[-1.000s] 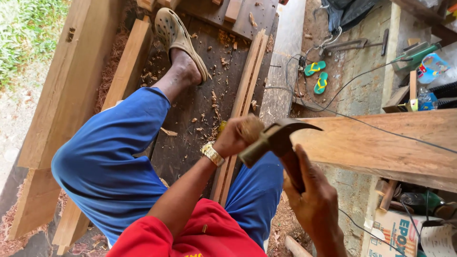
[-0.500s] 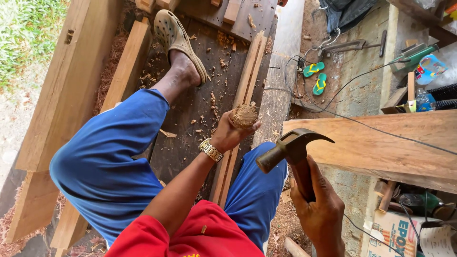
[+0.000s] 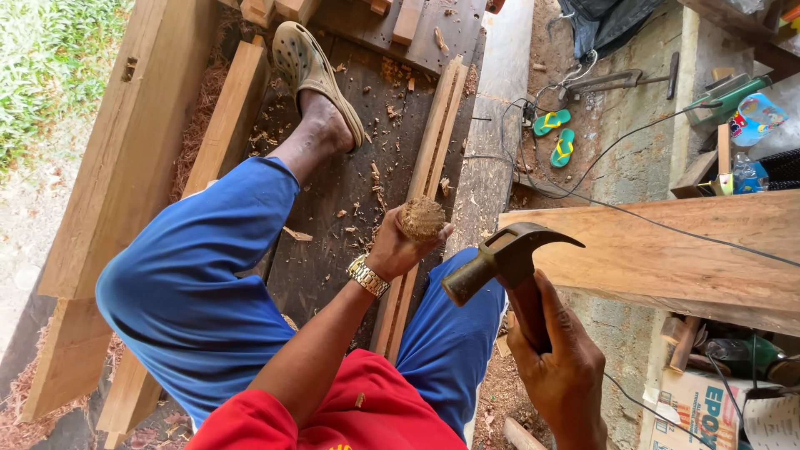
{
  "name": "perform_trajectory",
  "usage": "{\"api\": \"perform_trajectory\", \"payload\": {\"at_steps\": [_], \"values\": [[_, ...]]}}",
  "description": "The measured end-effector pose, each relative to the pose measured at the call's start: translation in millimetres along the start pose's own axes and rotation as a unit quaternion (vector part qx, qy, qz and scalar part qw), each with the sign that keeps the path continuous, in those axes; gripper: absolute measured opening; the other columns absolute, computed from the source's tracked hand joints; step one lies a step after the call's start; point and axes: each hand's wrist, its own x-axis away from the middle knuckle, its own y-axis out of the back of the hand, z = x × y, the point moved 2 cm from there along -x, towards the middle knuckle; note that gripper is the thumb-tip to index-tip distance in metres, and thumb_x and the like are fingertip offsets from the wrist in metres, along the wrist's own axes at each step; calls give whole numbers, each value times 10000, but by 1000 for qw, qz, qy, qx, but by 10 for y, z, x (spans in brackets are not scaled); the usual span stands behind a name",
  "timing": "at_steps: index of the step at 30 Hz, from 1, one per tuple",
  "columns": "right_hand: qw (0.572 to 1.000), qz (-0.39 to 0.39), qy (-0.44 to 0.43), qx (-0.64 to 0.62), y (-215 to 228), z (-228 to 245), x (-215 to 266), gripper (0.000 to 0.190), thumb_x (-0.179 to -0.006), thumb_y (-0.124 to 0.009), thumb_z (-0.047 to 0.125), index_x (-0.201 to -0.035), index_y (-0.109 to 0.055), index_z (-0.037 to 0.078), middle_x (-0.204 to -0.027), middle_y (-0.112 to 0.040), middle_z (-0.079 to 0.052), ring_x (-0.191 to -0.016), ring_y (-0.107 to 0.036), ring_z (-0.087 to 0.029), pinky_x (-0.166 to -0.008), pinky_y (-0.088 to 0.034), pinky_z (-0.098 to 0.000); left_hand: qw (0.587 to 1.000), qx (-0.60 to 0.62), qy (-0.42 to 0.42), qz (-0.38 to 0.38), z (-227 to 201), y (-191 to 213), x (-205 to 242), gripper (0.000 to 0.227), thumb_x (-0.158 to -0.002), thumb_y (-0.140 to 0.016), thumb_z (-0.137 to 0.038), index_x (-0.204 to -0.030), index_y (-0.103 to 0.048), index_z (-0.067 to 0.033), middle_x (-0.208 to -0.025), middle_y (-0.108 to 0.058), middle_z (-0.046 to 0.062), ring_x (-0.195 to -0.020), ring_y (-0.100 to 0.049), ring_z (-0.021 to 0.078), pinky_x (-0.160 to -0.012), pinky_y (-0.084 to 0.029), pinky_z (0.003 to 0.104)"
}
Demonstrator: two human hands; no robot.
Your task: Shaping and assembling wooden joints using a hammer and chisel.
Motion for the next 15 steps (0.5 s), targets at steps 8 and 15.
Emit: {"api": "perform_trajectory", "payload": {"at_steps": [8, 15], "values": [[998, 7, 50, -29, -30, 170, -176, 696, -849, -772, 53, -1491, -505, 76, -1104, -723, -239, -921, -764, -299, -718, -595, -395, 999, -8, -50, 8, 23, -64, 96, 253, -885, -818, -257, -937, -695, -41, -873, -756, 53, -773, -710, 109, -742, -602, 289], [991, 113, 55, 51, -313, 51, -271, 770, -810, -794, 123, -1502, -460, 77, -897, -722, -180, -673, -724, -292, -592, -582, -445, 986, 9, -164, -10, 181, -58, 134, 406, -804, -856, -180, -1132, -670, -30, -1019, -746, 84, -893, -724, 162, -885, -587, 336]]}}
